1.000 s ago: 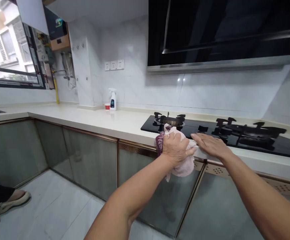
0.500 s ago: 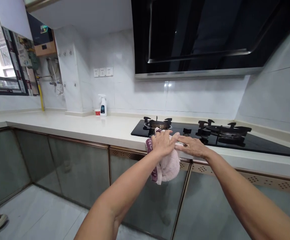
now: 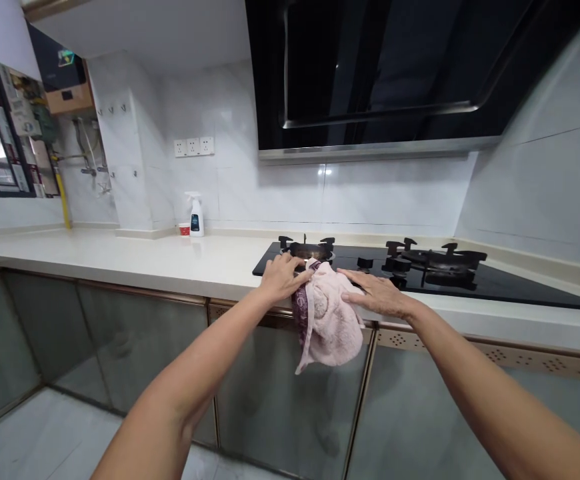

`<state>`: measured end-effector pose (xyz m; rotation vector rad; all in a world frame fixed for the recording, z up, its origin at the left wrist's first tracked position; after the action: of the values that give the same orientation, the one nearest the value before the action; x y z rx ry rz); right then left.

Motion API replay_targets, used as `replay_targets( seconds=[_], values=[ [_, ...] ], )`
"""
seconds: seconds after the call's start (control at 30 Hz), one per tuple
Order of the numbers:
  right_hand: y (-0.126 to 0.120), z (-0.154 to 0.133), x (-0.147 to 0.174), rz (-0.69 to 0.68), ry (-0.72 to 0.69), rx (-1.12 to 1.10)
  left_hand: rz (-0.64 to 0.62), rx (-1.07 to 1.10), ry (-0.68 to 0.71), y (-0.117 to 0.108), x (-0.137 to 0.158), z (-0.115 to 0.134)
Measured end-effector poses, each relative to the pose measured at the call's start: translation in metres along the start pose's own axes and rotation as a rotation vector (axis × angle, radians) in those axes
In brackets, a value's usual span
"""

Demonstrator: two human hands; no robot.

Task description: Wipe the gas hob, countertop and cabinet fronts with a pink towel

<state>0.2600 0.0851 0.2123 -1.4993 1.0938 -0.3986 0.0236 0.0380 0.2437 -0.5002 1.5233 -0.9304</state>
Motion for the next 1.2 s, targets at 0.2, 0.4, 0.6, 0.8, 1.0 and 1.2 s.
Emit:
replay_targets(
  seconds=[0.2, 0.4, 0.6, 0.8, 1.0, 1.2],
  values=[
    [0.002, -0.036, 0.006, 0.212, -0.175, 0.008, -0.131, -0.109, -0.037, 0.012, 0.002, -0.008],
    [0.041, -0.124, -0.004, 0.302, -0.344, 0.118, -0.185, -0.070, -0.051, 0.010, -0.004, -0.017],
    [0.039, -0.096, 0.003, 0.318, -0.348, 0.171, -0.209, -0.072, -0.037, 0.010, -0.006, -0.019],
    [-0.002, 0.000, 0.050, 0.329, -0.153, 0.130, -0.212, -0.021, -0.032, 0.008, -0.005, -0.014],
    [-0.052, 0.099, 0.112, 0.460, 0.139, 0.066, -0.199, 0.017, -0.020, 0.009, -0.005, -0.012],
    [-0.059, 0.075, 0.094, 0.473, 0.445, 0.056, -0.182, 0.022, -0.028, 0.010, -0.005, -0.009]
  ],
)
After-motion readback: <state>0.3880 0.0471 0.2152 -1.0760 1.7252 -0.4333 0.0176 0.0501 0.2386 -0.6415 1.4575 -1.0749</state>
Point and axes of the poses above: each hand's wrist, its own x-axis away from the middle knuckle, its own y-axis out of the palm, z = x × y, the point moved 5 cm from there along -x, towards the middle knuckle, and after that the axes turned 9 degrees about -x, right-handed, at the moved point
